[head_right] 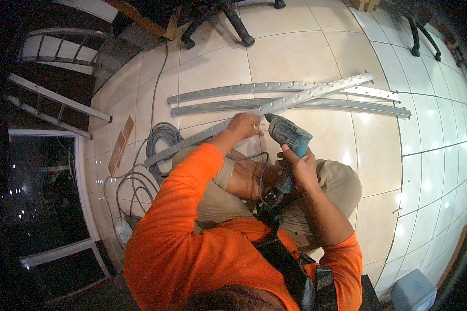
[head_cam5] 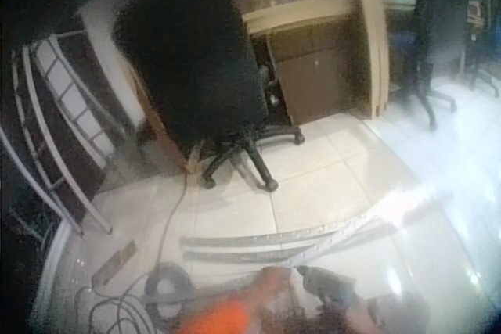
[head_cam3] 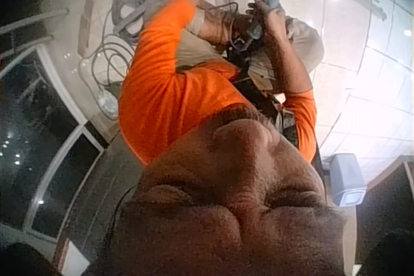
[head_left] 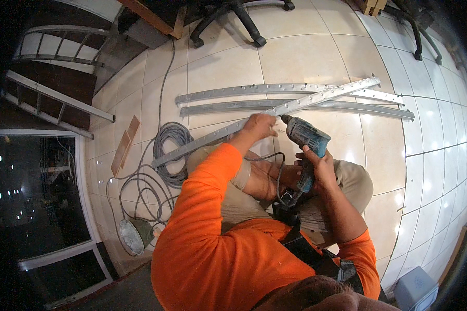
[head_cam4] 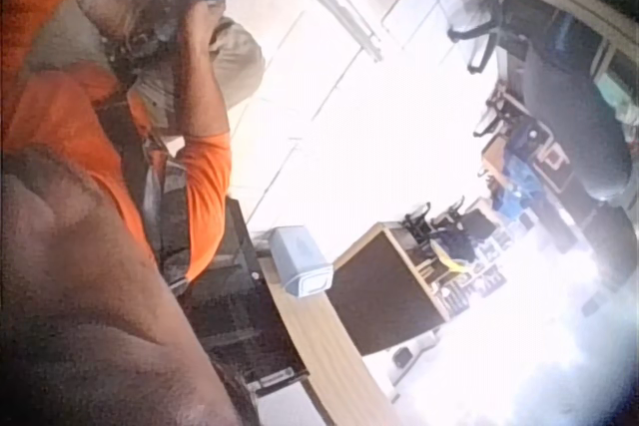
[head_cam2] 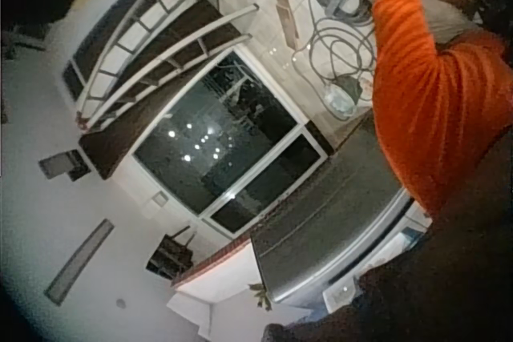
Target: The person sits on the floor and uses a corded drill to fasten screws into long metal rails. They align the rails, drill multiple holes, and inspect the assembled pieces.
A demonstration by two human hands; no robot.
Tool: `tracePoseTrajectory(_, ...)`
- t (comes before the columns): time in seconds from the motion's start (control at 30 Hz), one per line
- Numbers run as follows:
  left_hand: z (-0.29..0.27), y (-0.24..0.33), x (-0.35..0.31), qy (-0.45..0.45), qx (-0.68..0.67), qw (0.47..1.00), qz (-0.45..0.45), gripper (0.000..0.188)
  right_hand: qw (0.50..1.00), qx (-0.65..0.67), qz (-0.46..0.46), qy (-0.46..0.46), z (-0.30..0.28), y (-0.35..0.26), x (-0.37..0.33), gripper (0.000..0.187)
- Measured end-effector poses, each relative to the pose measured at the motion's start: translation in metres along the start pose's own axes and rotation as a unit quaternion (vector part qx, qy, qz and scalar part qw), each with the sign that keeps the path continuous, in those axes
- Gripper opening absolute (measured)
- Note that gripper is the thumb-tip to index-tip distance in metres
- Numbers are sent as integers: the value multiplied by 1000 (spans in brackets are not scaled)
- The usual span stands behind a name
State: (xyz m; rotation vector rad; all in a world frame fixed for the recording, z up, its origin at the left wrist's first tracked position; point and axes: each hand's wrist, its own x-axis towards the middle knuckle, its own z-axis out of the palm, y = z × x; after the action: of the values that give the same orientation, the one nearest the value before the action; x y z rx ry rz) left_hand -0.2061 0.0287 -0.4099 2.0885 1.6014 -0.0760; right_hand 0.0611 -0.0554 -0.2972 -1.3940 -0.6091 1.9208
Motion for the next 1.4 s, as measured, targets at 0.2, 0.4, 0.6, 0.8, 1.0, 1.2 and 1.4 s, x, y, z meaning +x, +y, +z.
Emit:
tracePoseTrajectory(0.2, -12, -30, -5, 137, -34, 987, -78, 59, 1000, -3, -4, -7, 2, 2, 0, 41)
tracePoseTrajectory(0.4, -23, -33, -2, 2, -16, 995, -96, 66, 999, -32, -23, -18, -1, 6, 3, 39)
tracePoseTrajectory(0.6, -21, -24, -8, 45, 22, 995, -86, 62, 998, -39, -50, -16, -1, 12, 3, 38)
tracePoseTrajectory(0.8, -20, -29, -5, -18, -68, 991, -112, 59, 997, -49, -56, -16, 0, 15, 4, 39)
tracePoseTrajectory(1.0, -15, -37, 2, -22, -84, 992, -93, 66, 992, -92, -89, -14, 0, 20, 5, 40)
tracePoseTrajectory(1.2, -13, -44, 10, -65, -68, 990, -108, 71, 991, -94, -93, -5, 1, 25, 7, 40)
tracePoseTrajectory(1.4, -15, -44, 11, -75, -89, 985, -124, 71, 986, -127, -110, -8, 5, 22, 1, 41)
